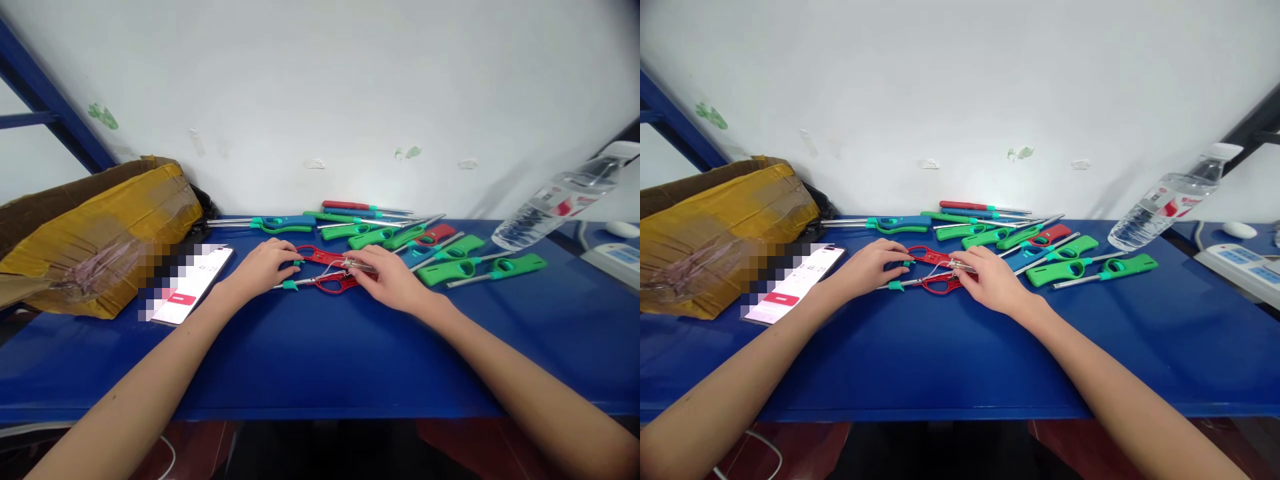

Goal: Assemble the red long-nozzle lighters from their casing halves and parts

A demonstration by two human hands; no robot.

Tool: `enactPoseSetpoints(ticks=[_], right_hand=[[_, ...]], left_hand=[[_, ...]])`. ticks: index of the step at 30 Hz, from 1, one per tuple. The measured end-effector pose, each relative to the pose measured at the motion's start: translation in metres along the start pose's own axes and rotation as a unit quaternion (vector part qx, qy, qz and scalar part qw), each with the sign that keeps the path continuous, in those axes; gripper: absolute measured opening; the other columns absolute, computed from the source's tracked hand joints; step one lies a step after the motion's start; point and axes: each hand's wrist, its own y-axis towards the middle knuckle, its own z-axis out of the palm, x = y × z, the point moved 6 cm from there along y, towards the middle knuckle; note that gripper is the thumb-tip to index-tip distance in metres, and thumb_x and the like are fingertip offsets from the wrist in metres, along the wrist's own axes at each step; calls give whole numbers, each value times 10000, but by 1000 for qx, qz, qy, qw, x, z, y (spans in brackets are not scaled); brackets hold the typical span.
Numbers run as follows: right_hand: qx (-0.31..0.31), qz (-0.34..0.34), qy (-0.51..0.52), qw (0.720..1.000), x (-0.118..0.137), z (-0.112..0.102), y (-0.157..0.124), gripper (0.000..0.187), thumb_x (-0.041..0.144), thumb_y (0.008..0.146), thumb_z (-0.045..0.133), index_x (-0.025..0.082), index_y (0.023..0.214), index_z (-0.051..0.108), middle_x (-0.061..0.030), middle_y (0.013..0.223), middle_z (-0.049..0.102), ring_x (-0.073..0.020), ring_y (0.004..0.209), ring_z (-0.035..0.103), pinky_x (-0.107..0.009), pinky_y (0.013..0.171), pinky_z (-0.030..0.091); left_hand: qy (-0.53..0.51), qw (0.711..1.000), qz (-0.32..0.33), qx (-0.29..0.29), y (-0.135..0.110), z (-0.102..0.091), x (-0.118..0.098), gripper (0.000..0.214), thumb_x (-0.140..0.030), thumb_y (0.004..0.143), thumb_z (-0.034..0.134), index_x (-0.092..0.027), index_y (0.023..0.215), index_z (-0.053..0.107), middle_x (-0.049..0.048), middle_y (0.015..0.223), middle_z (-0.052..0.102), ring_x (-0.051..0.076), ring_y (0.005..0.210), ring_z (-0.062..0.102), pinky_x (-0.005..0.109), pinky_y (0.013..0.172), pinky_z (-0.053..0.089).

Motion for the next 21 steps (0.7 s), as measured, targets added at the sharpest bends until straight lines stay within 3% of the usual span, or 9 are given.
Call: enactPoseSetpoints(ticks=[3,8,13,17,21], right_hand=[[4,0,-2,1000,1,-1,-1,281,285,950,512,174,1167,651,-96,935,649,-233,875,615,-387,791,534],[12,4,0,1000,3,0,-3,284,306,963,498,179,1169,646,-95,923,669,-229,858,620,-370,768,529],[20,10,2,1000,3,0,-3,293,327,981,463,182,1156,647,-104,998,705,-230,865,640,-372,763,529],[14,10,22,1000,3,-1,-4,287,311,964,495,184,1176,642,-101,1022,718,-228,879,658,-352,749,535],[7,20,51,998,4,-3,-4,270,306,952,515,186,1143,663,-91,1030,729,-217,875,675,-335,758,538]], left_hand=[[11,1000,-24,-4,0,-1,3,225,-292,915,580,-198,1050,733,85,1107,679,266,1013,605,420,882,503],[1,998,-33,-54,-1,-8,0,306,-279,906,601,-181,1190,663,101,1098,664,251,991,623,392,866,518],[-108,982,55,-146,-3,-21,-30,281,-288,915,620,-180,1172,654,86,1054,648,180,912,645,318,824,540],[-166,964,125,-167,-6,-22,-53,300,-253,919,622,-210,1216,628,97,1104,650,179,981,646,310,839,552],[-183,960,142,-160,-6,-19,-62,231,-215,909,630,-197,1138,658,93,1085,653,175,989,648,303,858,552]])
